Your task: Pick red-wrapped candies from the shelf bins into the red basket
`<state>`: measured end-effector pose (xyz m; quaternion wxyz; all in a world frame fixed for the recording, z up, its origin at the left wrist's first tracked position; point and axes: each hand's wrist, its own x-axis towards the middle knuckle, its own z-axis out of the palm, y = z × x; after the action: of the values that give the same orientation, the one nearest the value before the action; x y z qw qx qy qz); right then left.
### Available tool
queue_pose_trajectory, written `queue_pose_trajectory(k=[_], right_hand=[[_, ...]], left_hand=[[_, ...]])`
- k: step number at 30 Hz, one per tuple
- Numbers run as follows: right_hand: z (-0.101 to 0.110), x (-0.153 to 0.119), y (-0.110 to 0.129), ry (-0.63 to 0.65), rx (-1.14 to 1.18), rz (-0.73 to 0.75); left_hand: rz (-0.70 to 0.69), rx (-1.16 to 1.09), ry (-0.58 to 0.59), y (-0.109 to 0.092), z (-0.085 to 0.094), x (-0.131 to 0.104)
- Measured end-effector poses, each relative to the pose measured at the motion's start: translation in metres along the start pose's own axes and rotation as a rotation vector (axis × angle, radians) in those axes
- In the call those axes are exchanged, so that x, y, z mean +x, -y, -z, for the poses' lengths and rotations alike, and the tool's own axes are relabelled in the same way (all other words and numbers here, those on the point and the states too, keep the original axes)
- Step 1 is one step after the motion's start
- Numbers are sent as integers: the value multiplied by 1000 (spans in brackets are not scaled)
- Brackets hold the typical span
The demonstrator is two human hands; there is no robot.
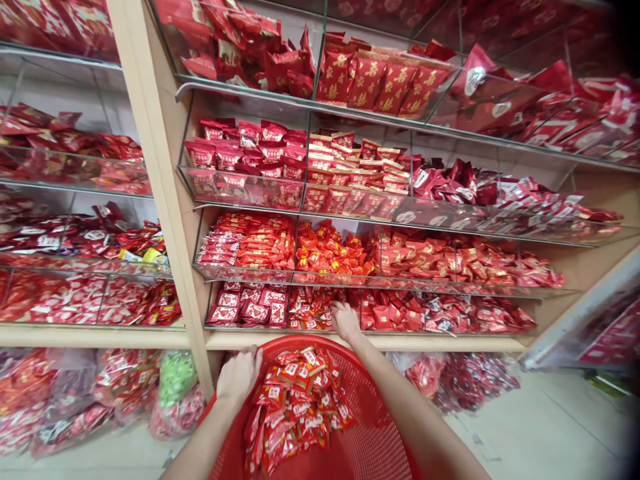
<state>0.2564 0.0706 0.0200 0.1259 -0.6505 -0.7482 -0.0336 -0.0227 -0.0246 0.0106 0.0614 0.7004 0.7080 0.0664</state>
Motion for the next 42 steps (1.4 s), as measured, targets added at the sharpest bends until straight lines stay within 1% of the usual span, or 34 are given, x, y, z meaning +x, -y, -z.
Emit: queue_pose_trajectory(k=[3, 4, 6, 9, 10, 12, 14, 16, 18, 20, 22, 24, 25, 28, 30, 32, 34, 36, 38, 40, 42], right_hand=[[9, -6, -6, -20, 17, 23], [13, -8, -7, -43, 44, 28], [22, -16, -6, -132, 159, 24], [37, -33, 5, -299, 476, 20], [40, -40, 11, -335, 609, 25], [44, -55, 25, -363, 889, 18], [42, -70, 40, -332, 1150, -52], [33, -82, 53, -248, 1368, -180], [22, -91, 63, -153, 1537, -313], [10, -99, 69, -83, 1643, -408], [1, -104, 70, -36, 1669, -455], [-4, -105, 65, -17, 1636, -459], [-5, -104, 62, -27, 1608, -445], [-1, -96, 51, -113, 1489, -344], [5, -89, 46, -191, 1342, -225], [13, -83, 45, -262, 1147, -76], [20, -78, 49, -292, 939, 90], [26, -74, 55, -277, 738, 237], [29, -72, 62, -229, 515, 336], [28, -70, 71, -159, 281, 382], [23, -69, 80, -87, 72, 410]], left_hand=[[-1, -7, 3, -3, 5, -2], [3, -4, 5, -3, 6, -3], [14, 8, 8, -4, 6, -4], [10, 17, -2, -4, 4, -4], [8, 16, -8, -4, 2, -4], [8, 15, -18, -3, -1, -4], [13, 14, -27, -3, -4, -3], [15, 14, -36, -2, -5, -3], [14, 12, -41, -2, -6, -3], [10, 12, -46, -2, -6, -4], [6, 10, -52, -2, -7, -4], [4, 7, -55, -2, -8, -4], [6, 6, -54, -2, -8, -4], [19, 1, -49, -1, -9, -3], [25, -4, -43, 0, -9, -3], [24, -8, -40, 1, -8, -3], [19, -10, -40, 1, -8, -3], [18, -12, -42, 1, -8, -4], [20, -15, -42, 1, -8, -4], [21, -17, -45, 1, -8, -4], [22, -16, -53, 1, -9, -4]])
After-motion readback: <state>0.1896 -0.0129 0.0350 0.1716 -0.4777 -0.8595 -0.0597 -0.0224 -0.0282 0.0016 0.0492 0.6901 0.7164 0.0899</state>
